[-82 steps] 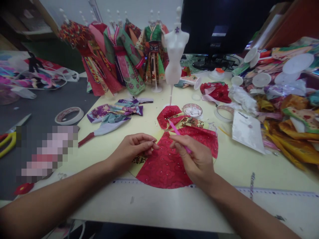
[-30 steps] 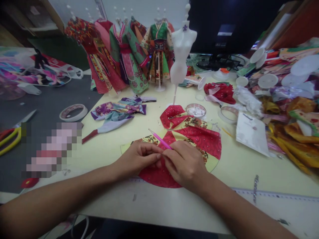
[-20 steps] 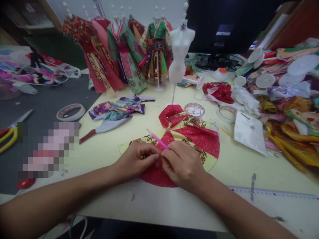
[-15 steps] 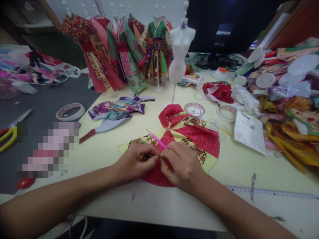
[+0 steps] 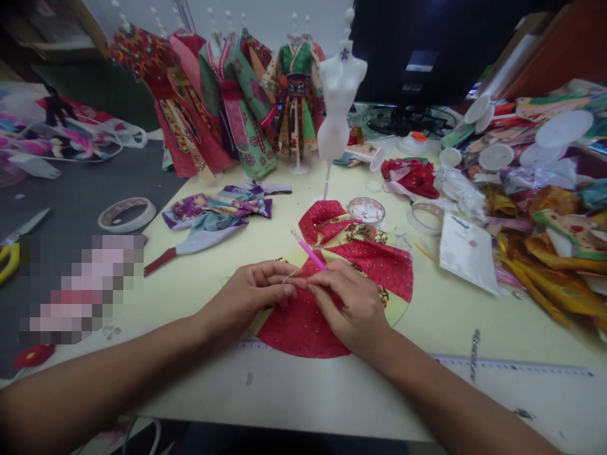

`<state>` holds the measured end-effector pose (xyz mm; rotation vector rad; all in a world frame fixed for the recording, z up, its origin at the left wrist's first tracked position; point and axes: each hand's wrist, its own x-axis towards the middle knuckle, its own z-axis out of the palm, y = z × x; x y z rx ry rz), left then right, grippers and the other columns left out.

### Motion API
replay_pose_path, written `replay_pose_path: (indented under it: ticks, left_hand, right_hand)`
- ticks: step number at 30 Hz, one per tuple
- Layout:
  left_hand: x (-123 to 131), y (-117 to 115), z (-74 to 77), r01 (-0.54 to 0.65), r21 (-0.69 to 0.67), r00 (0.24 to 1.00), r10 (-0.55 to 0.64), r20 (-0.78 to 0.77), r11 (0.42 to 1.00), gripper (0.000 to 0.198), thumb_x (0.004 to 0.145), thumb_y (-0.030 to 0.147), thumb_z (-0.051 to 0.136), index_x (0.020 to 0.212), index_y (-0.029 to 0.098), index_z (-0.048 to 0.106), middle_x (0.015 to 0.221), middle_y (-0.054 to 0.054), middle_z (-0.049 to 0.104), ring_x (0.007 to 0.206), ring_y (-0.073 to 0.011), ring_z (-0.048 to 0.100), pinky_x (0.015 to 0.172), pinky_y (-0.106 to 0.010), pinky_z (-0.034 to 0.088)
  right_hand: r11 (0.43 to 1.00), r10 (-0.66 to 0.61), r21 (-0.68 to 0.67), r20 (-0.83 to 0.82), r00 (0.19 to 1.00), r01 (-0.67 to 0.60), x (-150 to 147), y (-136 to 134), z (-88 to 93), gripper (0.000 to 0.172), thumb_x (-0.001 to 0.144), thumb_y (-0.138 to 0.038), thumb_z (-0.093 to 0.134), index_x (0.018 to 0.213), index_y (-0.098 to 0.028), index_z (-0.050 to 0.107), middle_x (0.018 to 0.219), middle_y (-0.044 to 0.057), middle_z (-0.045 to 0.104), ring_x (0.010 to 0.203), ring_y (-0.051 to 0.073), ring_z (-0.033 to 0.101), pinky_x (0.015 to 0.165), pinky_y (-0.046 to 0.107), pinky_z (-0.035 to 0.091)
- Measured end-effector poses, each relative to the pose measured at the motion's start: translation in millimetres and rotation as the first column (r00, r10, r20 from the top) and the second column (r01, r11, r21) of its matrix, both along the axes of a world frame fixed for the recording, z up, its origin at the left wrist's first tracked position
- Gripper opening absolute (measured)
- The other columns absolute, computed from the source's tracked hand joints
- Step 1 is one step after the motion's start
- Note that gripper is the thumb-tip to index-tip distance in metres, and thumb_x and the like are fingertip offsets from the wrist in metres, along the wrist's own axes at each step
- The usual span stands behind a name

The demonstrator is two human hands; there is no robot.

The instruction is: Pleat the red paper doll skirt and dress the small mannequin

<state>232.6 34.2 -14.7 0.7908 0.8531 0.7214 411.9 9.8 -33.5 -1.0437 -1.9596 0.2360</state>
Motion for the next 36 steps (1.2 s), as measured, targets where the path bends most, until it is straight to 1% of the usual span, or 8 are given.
replay_pose_path:
  ticks: [4, 6, 9, 16, 20, 25, 30, 36]
  left_hand:
    - [0, -1, -2.0, -0.008, -0.037, 1.0, 0.009, 0.03, 0.999, 0.023, 0.066, 0.011, 0.072, 0.087, 0.012, 0.065, 0.076, -0.003, 0.071, 0.06, -0.005, 0.057, 0.063, -0.017, 0.041]
    - [-1, -1, -3.5, -0.004, -0.048, 0.999, 0.006, 0.044, 0.999, 0.023, 0.065, 0.012, 0.072, 0.087, 0.012, 0.064, 0.076, -0.003, 0.071, 0.058, -0.0049, 0.057, 0.061, -0.017, 0.041]
    - [-1, -1, -5.8, -0.004, -0.064, 0.997, 0.009, 0.074, 0.998, 0.024, 0.065, 0.011, 0.073, 0.087, 0.012, 0.064, 0.073, -0.003, 0.07, 0.058, -0.0053, 0.057, 0.06, -0.017, 0.042]
    - [0, -2, -11.1, -0.028, -0.087, 0.994, 0.036, 0.099, 0.996, 0.028, 0.062, 0.012, 0.075, 0.087, 0.012, 0.063, 0.069, -0.001, 0.069, 0.058, -0.0055, 0.058, 0.06, -0.017, 0.042]
    - [0, -3, -12.2, -0.036, -0.071, 0.995, 0.043, 0.089, 0.997, 0.029, 0.06, 0.015, 0.077, 0.085, 0.013, 0.063, 0.068, 0.0, 0.067, 0.059, -0.0054, 0.058, 0.06, -0.017, 0.041]
    - [0, -4, -8.8, -0.032, -0.008, 0.999, 0.032, 0.027, 0.999, 0.03, 0.06, 0.018, 0.077, 0.086, 0.013, 0.063, 0.072, -0.001, 0.067, 0.065, -0.007, 0.059, 0.066, -0.019, 0.042]
    - [0, -4, -6.0, -0.028, 0.073, 0.999, 0.031, -0.038, 0.997, 0.028, 0.063, 0.02, 0.075, 0.088, 0.014, 0.063, 0.078, -0.003, 0.068, 0.072, -0.0092, 0.06, 0.073, -0.022, 0.043]
    - [0, -3, -3.9, -0.035, 0.089, 0.996, 0.041, -0.075, 0.995, 0.029, 0.062, 0.02, 0.075, 0.088, 0.014, 0.063, 0.078, -0.003, 0.067, 0.072, -0.0091, 0.059, 0.072, -0.022, 0.043]
  right_hand:
    - [0.999, -0.015, 0.046, 0.022, 1.0, 0.014, 0, -1, -1.3, 0.019, 0.076, -0.007, 0.06, 0.09, -0.019, 0.061, 0.082, 0.003, 0.062, 0.077, 0.013, 0.058, 0.066, 0.025, 0.048]
    - [0.999, -0.017, 0.048, 0.027, 0.999, 0.016, 0, -1, -1.1, 0.019, 0.076, -0.007, 0.06, 0.09, -0.019, 0.062, 0.081, 0.003, 0.062, 0.075, 0.013, 0.059, 0.065, 0.025, 0.048]
    - [1.0, -0.004, 0.021, 0.016, 1.0, 0.004, -1, -2, 0.1, 0.018, 0.077, -0.008, 0.058, 0.09, -0.019, 0.063, 0.079, 0.003, 0.062, 0.072, 0.014, 0.058, 0.062, 0.026, 0.048]
    - [0.996, 0.057, -0.06, -0.054, 0.997, -0.06, -4, -2, 4.6, 0.017, 0.078, -0.009, 0.058, 0.09, -0.018, 0.064, 0.078, 0.003, 0.063, 0.072, 0.014, 0.059, 0.062, 0.027, 0.049]
    - [0.991, 0.078, -0.1, -0.094, 0.993, -0.087, -6, -2, 6.0, 0.016, 0.078, -0.009, 0.059, 0.089, -0.019, 0.064, 0.077, 0.002, 0.063, 0.07, 0.013, 0.058, 0.061, 0.026, 0.048]
    - [0.986, 0.03, -0.158, -0.112, 0.993, -0.048, -8, -3, 8.4, 0.007, 0.078, -0.014, 0.061, 0.083, -0.019, 0.063, 0.075, 0.001, 0.063, 0.068, 0.012, 0.058, 0.061, 0.026, 0.048]
    - [0.984, -0.006, -0.178, -0.108, 0.994, -0.013, -9, -2, 9.9, 0.001, 0.078, -0.018, 0.062, 0.079, -0.019, 0.062, 0.072, 0.001, 0.062, 0.066, 0.012, 0.058, 0.059, 0.026, 0.047]
    - [0.985, -0.012, -0.173, -0.099, 0.995, -0.005, -9, 0, 10.7, 0.001, 0.079, -0.021, 0.062, 0.078, -0.02, 0.062, 0.073, 0.002, 0.063, 0.067, 0.013, 0.059, 0.06, 0.027, 0.048]
